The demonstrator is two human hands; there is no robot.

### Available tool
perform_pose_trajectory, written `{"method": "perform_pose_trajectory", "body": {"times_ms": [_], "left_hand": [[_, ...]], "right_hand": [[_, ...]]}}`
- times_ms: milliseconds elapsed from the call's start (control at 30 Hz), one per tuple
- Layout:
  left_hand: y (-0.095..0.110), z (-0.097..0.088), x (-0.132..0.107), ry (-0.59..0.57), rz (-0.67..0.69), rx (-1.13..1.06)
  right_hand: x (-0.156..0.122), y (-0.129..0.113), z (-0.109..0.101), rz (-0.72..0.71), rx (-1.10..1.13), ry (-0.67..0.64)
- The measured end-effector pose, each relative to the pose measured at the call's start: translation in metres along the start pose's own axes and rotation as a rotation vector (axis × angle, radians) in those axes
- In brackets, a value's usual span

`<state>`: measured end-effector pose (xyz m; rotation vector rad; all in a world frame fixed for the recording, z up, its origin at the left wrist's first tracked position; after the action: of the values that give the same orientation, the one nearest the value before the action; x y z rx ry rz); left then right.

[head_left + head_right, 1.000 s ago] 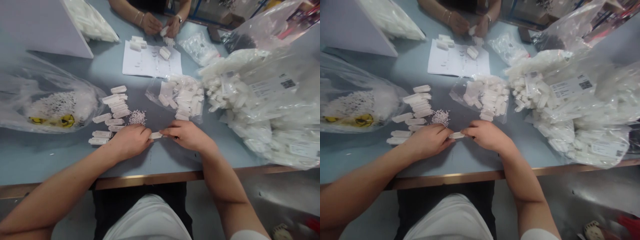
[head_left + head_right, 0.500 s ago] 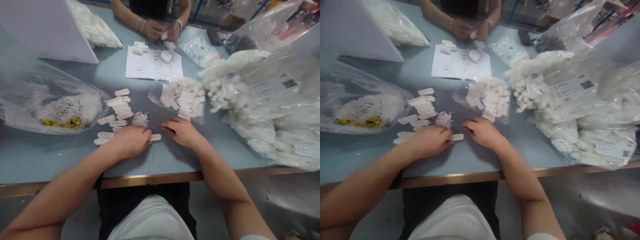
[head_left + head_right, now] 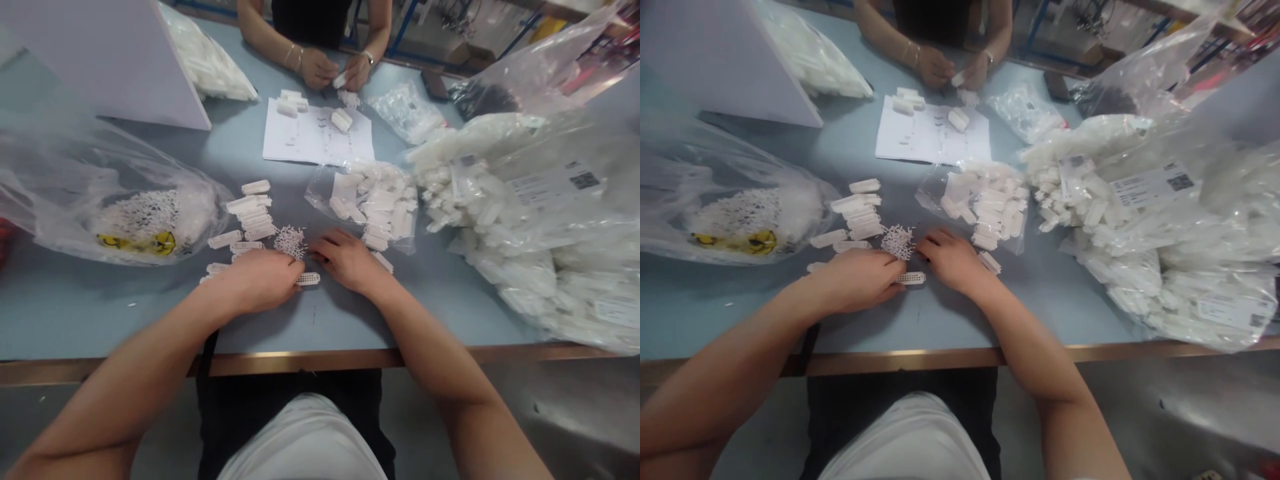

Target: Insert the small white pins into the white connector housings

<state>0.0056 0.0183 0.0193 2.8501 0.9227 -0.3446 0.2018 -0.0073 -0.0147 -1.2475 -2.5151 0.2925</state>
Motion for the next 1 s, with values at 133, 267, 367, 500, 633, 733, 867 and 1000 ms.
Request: {"method": "perform_pose_trajectory", "body": {"times_ms": [133, 267, 367, 500, 633, 733, 867, 1000], "left_hand": [[0.0, 0.001, 0.0, 0.016, 0.0, -0.004], [0.001, 0.003, 0.0, 0.031, 0.007, -0.01], [0.001, 0.003, 0.0, 0.032, 0.015, -0.012], [0.002, 0.003, 0.0, 0.028, 0.014, -0.03], [0.004, 0.003, 0.001, 0.036, 0.018, -0.034], [0.005, 0.003, 0.001, 0.043, 0.005, -0.028], [0.007, 0.002, 0.001, 0.042, -0.026, -0.034], [0.008, 0.004, 0.002, 0.056, -0.037, -0.06]], "right_hand": [[0.003, -0.003, 0.003, -0.011, 0.012, 0.017], [0.004, -0.004, 0.003, 0.015, 0.002, -0.01], [0.004, -0.005, 0.001, 0.033, 0.005, -0.04], [0.006, -0.006, -0.002, 0.103, 0.001, -0.078], [0.008, -0.009, -0.005, 0.203, -0.052, -0.168], [0.003, -0.006, -0.011, 0.244, -0.024, -0.141], [-0.011, -0.001, -0.021, 0.255, 0.157, -0.014], [-0.022, 0.0, -0.028, 0.195, 0.3, 0.029]]}}
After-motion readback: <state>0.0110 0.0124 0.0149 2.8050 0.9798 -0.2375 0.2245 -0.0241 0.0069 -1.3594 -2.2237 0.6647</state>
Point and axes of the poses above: each hand's wrist, its own x-axis towards the middle knuckle, its own z-axis out of the palm, y = z × x, the point moved 1 cm from there along x, towards the middle knuckle, and after that the axes turned 8 degrees about -z, right-handed, at the moved point
